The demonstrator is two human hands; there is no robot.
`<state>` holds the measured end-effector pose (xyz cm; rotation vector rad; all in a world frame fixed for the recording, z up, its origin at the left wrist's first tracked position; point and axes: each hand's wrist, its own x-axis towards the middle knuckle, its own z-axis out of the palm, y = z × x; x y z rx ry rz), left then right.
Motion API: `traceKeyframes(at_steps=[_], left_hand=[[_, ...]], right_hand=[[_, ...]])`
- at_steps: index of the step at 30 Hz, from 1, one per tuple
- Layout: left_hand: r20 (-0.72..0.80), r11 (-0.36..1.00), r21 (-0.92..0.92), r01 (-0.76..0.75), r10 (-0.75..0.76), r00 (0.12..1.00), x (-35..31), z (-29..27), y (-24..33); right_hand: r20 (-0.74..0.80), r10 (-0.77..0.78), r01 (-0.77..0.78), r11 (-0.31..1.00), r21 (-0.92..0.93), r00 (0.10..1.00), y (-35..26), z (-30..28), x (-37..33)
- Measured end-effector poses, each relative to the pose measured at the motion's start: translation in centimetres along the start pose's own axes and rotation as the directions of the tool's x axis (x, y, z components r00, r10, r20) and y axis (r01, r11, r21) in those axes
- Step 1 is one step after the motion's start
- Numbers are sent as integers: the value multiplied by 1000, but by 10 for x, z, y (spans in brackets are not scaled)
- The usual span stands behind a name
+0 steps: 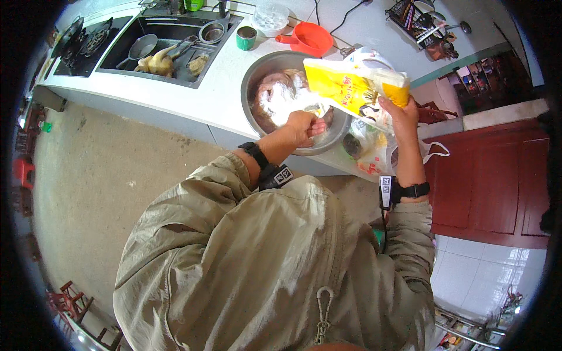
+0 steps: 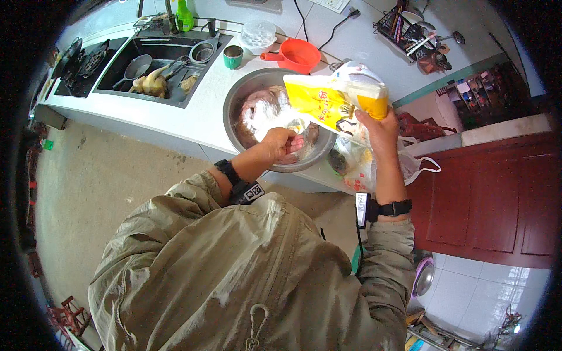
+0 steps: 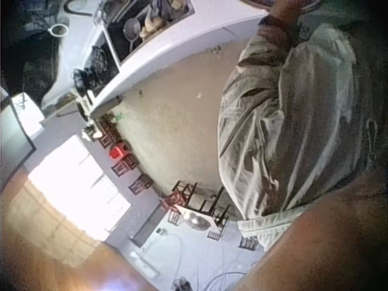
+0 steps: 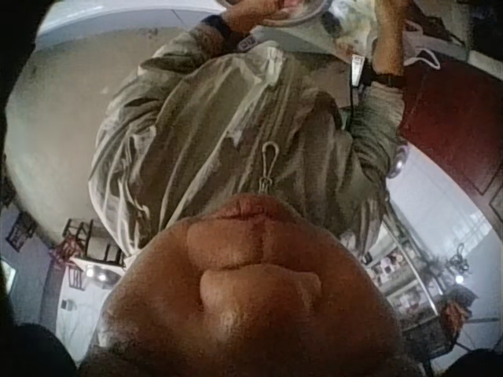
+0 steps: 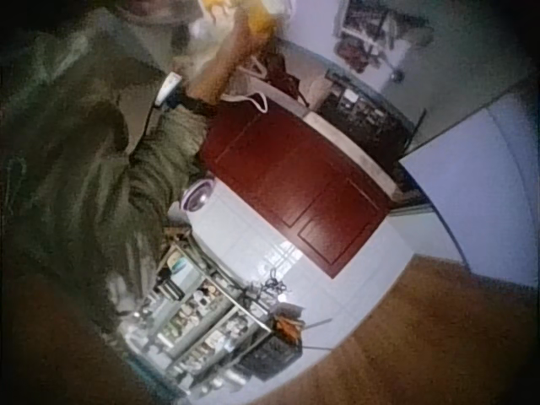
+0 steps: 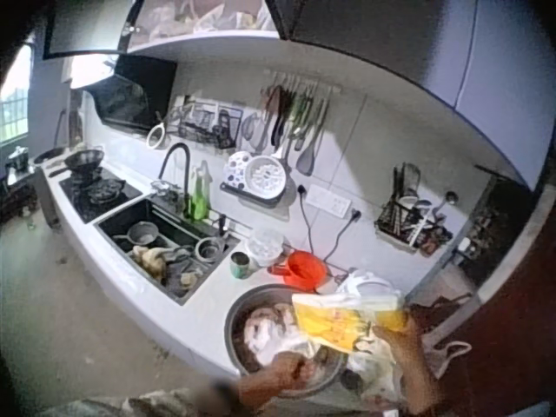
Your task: The person retrieves a small container and a bag of white powder from a cabinet, then pours the powder into a bowl of raw meat. They open a cabinet, take out a plastic bag containing a yellow packet, and pour more powder into the bowl. Finally, they mix the meat and powder together by hand.
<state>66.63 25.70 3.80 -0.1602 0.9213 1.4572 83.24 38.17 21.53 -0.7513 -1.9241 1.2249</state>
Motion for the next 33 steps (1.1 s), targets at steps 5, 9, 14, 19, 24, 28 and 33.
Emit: traceKeyframes(at_steps=[5,9,14,19,24,28,33], left_hand=[[2,988,-9,-155,155,988,-2,1,6],[31,980,-19,-198,198,980,3,-4,10],[-15,960,-51,-276,275,961,10,-1,22],[17,966,-69,-248,250,968,7,-2,25],[52,967,-75,-242,246,968,8,-8,24],[-15,951,-65,-302,302,953,7,-5,27],[-42,960,-19,-279,278,960,-3,-7,33]], right_hand=[[-27,-8,8,1000,1,1000,3,0,1],[-38,-41,39,999,-31,998,2,-2,-2],[-82,-68,69,998,6,994,6,4,-2],[-77,-42,39,999,-35,996,1,2,-1],[-57,-106,106,994,1,993,-4,2,-3],[-85,-135,137,990,15,987,0,8,-3],[-51,-129,126,991,-54,990,1,10,-2]])
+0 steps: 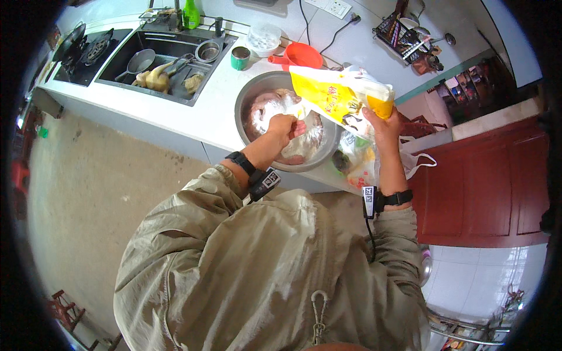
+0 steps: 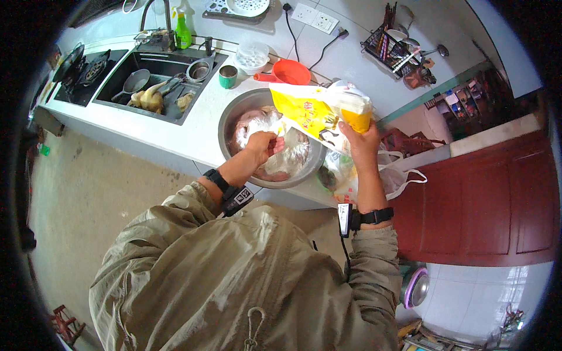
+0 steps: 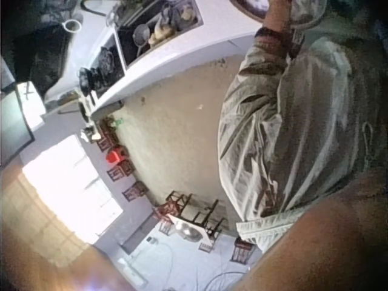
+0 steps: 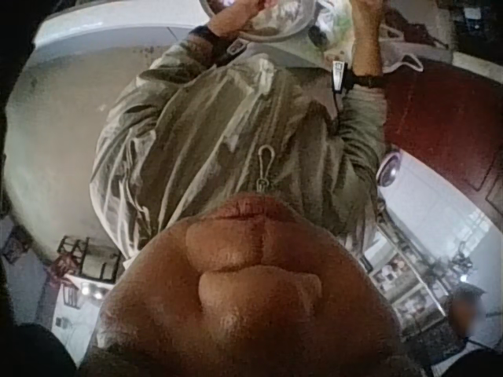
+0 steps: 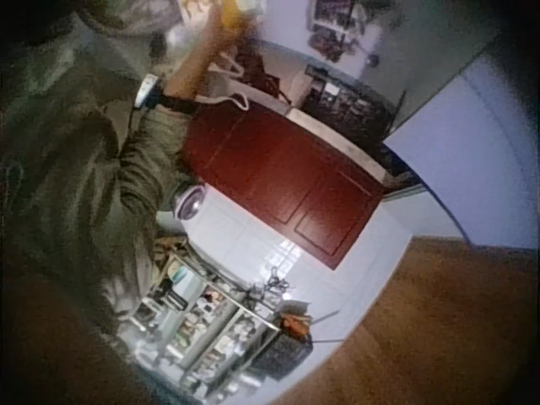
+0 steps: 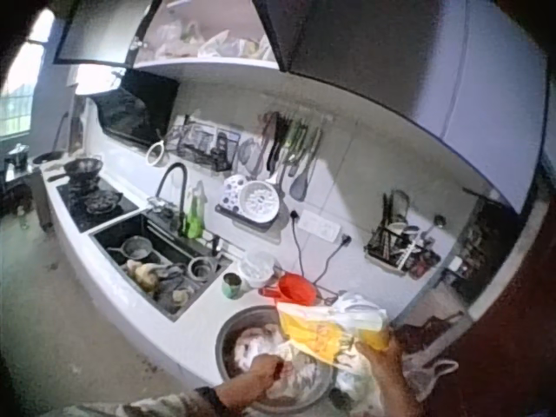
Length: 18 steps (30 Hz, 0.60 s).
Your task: The person retrieves a small container and a bag of white powder from a cabinet, then pours the powder into a bowl of raw meat. They open a cabinet, take out a plastic bag containing a yellow packet, and pour more powder into the bowl. Finally, they mix the meat and powder together by hand.
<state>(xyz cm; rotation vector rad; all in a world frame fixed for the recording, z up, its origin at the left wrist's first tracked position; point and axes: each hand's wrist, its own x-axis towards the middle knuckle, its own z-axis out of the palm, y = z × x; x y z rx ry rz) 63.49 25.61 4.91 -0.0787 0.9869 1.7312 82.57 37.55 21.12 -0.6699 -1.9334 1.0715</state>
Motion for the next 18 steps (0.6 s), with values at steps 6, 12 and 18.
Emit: traceKeyframes(at_steps=[6,12,18], left_hand=[[-17,1000,-21,-15,14,1000,-3,-6,-2],[-32,1000,-22,7,-7,999,-1,-8,-6],[-48,999,18,-27,28,998,-5,-10,1]], right_hand=[[18,14,-14,1000,-24,1000,-11,0,0],[36,45,-43,998,-56,998,-25,0,-3],[50,52,-53,998,24,997,-29,-4,-8]])
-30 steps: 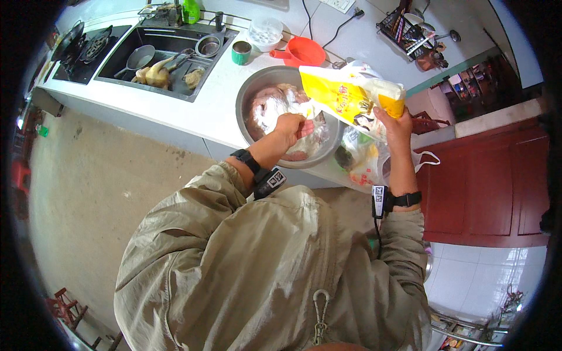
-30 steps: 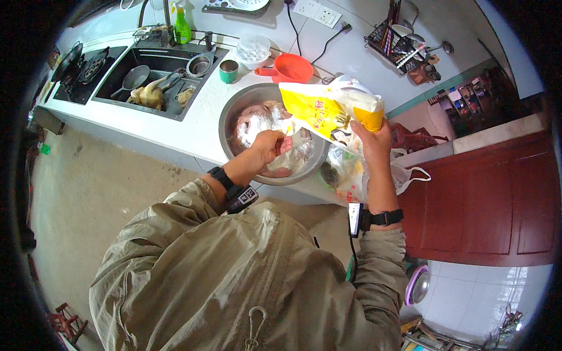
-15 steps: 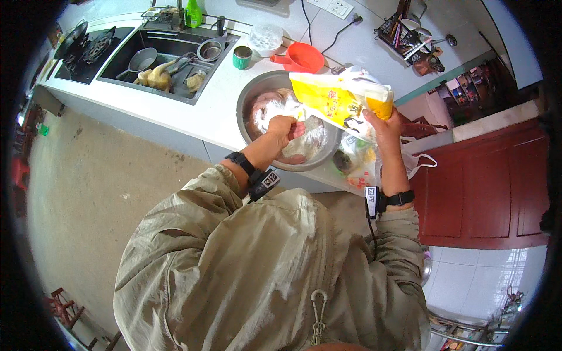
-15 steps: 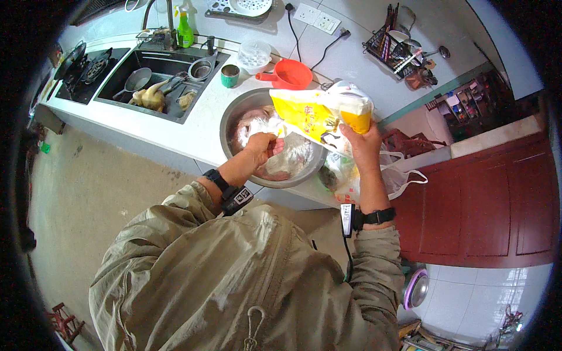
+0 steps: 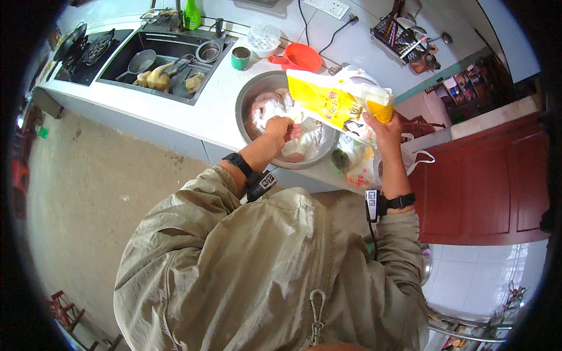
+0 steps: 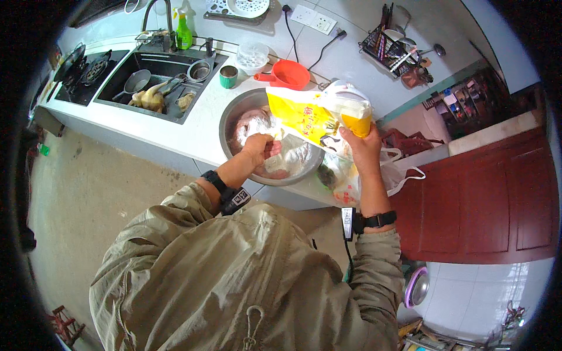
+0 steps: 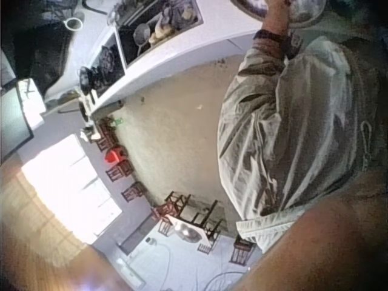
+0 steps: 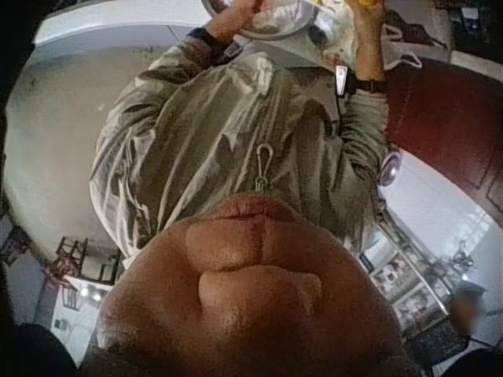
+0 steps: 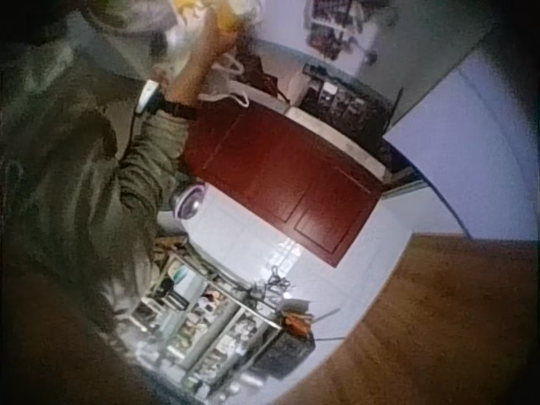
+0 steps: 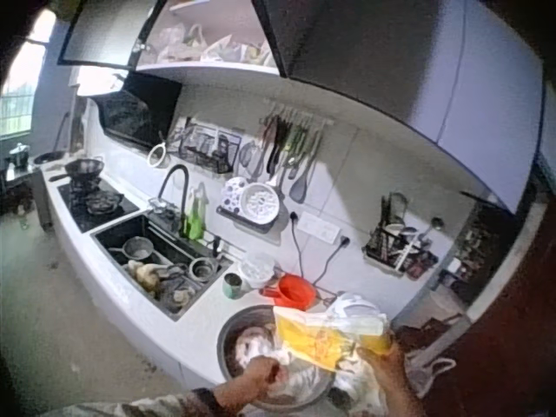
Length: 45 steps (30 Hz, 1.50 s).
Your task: The person retrieves a small container and a bag of white powder from a cabinet, then pours the powder into a bowl of raw meat. They open a cabinet, take out a plastic bag containing a yellow packet, and pour more powder into the bowl. Finally, they mix the meat and powder together by hand.
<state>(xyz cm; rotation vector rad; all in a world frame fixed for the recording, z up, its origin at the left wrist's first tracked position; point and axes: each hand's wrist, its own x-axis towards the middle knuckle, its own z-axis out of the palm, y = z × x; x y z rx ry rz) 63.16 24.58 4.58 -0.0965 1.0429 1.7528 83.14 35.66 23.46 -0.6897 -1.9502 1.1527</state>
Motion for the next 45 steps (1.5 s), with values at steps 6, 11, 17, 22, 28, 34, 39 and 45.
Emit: traceKeyframes(at_steps=[6,11,17,22,28,34,39,45], left_hand=[[40,984,150,-97,93,995,-7,3,23],[65,885,399,-238,231,971,-8,9,53],[182,662,678,-318,268,946,-3,18,82],[312,142,918,-370,315,896,-5,43,119],[668,-619,714,-328,459,586,-15,82,152],[762,-662,646,-380,530,372,-13,86,169],[782,-686,624,-374,536,319,-34,110,182],[920,-844,392,-366,364,145,-83,168,207]], right_hand=[[-56,-2,3,1000,10,998,14,-9,-9],[-120,103,-68,962,266,987,42,-10,-32],[-217,236,-60,796,603,947,93,3,-74],[-206,386,-87,619,780,899,132,20,-91],[-42,382,-143,444,885,923,143,36,-100],[0,453,-289,569,770,891,130,38,-95],[140,602,-496,479,724,786,131,46,-93],[310,507,-453,185,872,804,139,70,-85]])
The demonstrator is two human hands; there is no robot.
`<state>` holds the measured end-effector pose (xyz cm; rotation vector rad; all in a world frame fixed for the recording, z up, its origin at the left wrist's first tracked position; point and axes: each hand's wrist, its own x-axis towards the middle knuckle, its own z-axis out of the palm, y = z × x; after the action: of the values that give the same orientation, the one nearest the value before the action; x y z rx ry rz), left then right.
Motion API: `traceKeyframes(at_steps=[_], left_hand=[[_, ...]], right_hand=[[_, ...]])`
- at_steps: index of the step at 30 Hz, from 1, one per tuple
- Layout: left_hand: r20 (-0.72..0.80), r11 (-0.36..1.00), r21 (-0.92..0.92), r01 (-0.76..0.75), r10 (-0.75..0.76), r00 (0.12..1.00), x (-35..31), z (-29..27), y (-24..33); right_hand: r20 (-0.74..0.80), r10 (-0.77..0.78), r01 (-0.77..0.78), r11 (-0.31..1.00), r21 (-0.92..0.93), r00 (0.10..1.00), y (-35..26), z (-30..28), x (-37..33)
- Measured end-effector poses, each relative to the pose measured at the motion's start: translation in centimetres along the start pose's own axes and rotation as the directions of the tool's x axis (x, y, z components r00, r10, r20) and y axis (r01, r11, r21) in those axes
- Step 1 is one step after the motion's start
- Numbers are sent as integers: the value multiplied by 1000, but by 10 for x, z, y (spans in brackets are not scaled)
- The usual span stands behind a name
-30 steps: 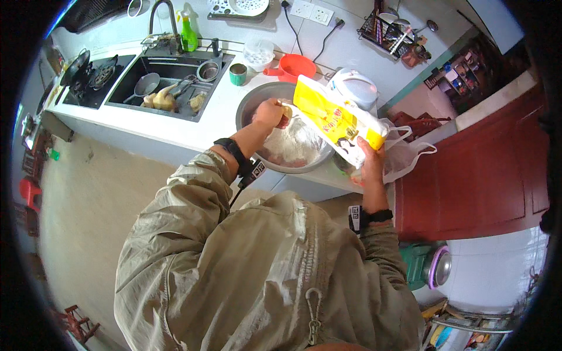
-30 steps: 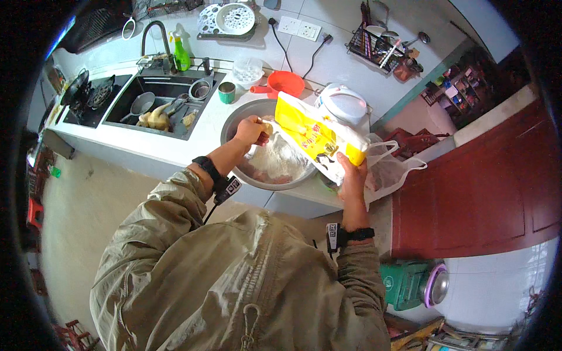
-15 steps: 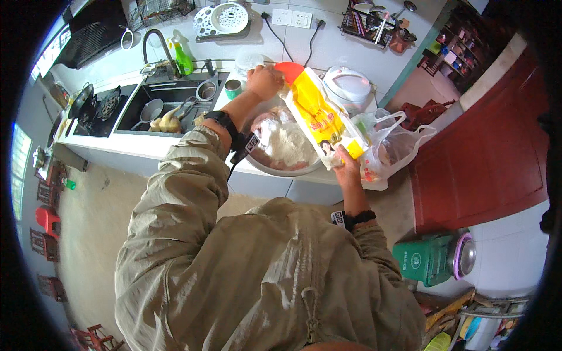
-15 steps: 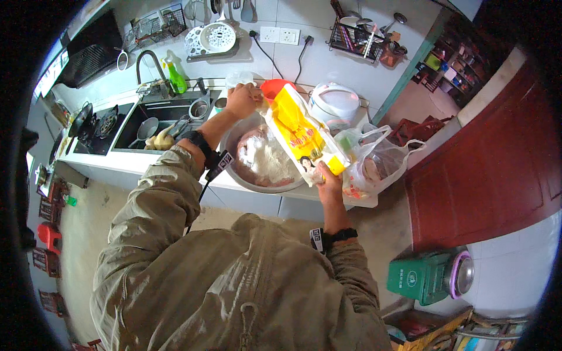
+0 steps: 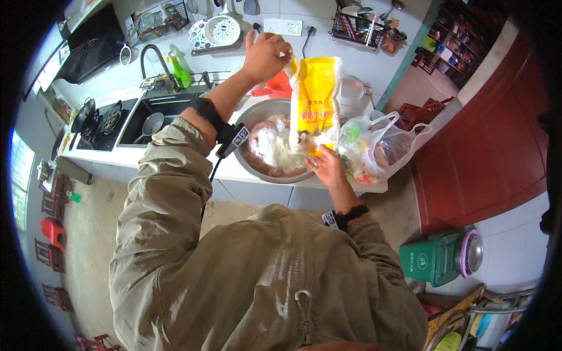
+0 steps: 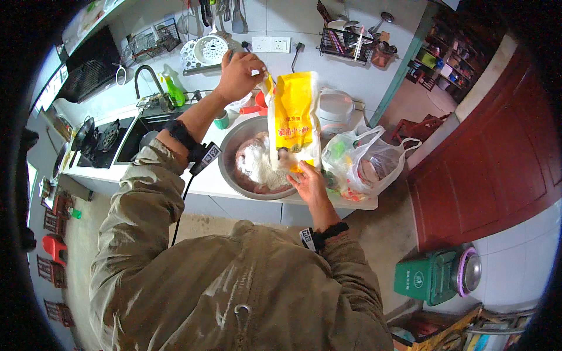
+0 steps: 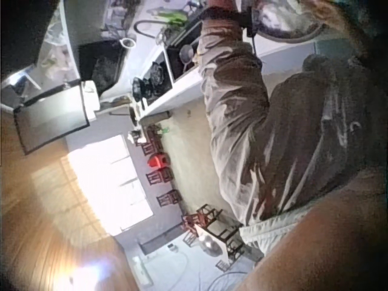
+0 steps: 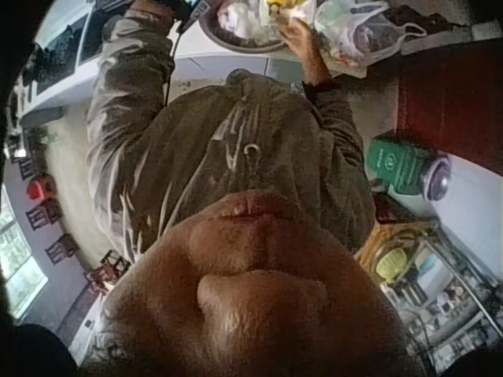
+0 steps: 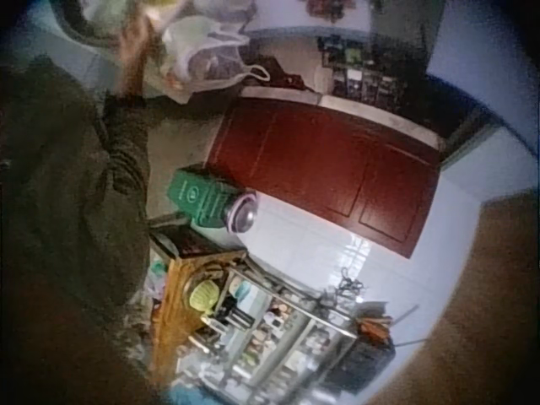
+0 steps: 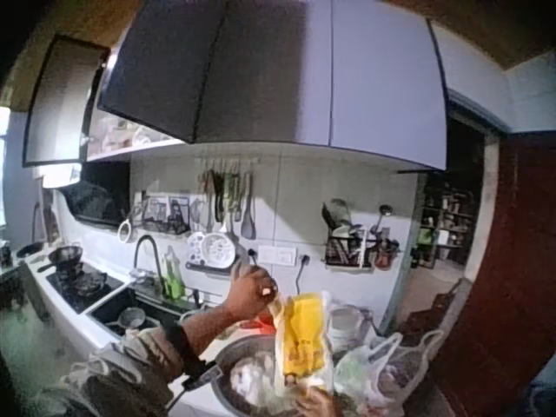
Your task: The person retrieves a small container and a bag of white powder from a cabinet, then pours the powder into a bowl of raw meat. They open a cabinet, take out a plastic bag containing a yellow packet, and pour more powder into the bowl. Finally, they mix the meat and powder together by hand.
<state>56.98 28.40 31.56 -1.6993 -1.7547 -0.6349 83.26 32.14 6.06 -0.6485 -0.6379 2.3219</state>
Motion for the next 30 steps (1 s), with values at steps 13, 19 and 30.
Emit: traceKeyframes(at_steps=[13,19,30], left_hand=[[-9,983,80,-166,167,986,28,-42,13],[-95,979,22,-201,202,975,24,-41,10],[-83,983,27,-181,183,980,13,-43,-22]], right_hand=[[133,-358,382,861,-336,924,-17,54,9],[273,-358,443,589,-675,893,-43,85,24],[293,-371,435,396,-809,881,-54,124,48]])
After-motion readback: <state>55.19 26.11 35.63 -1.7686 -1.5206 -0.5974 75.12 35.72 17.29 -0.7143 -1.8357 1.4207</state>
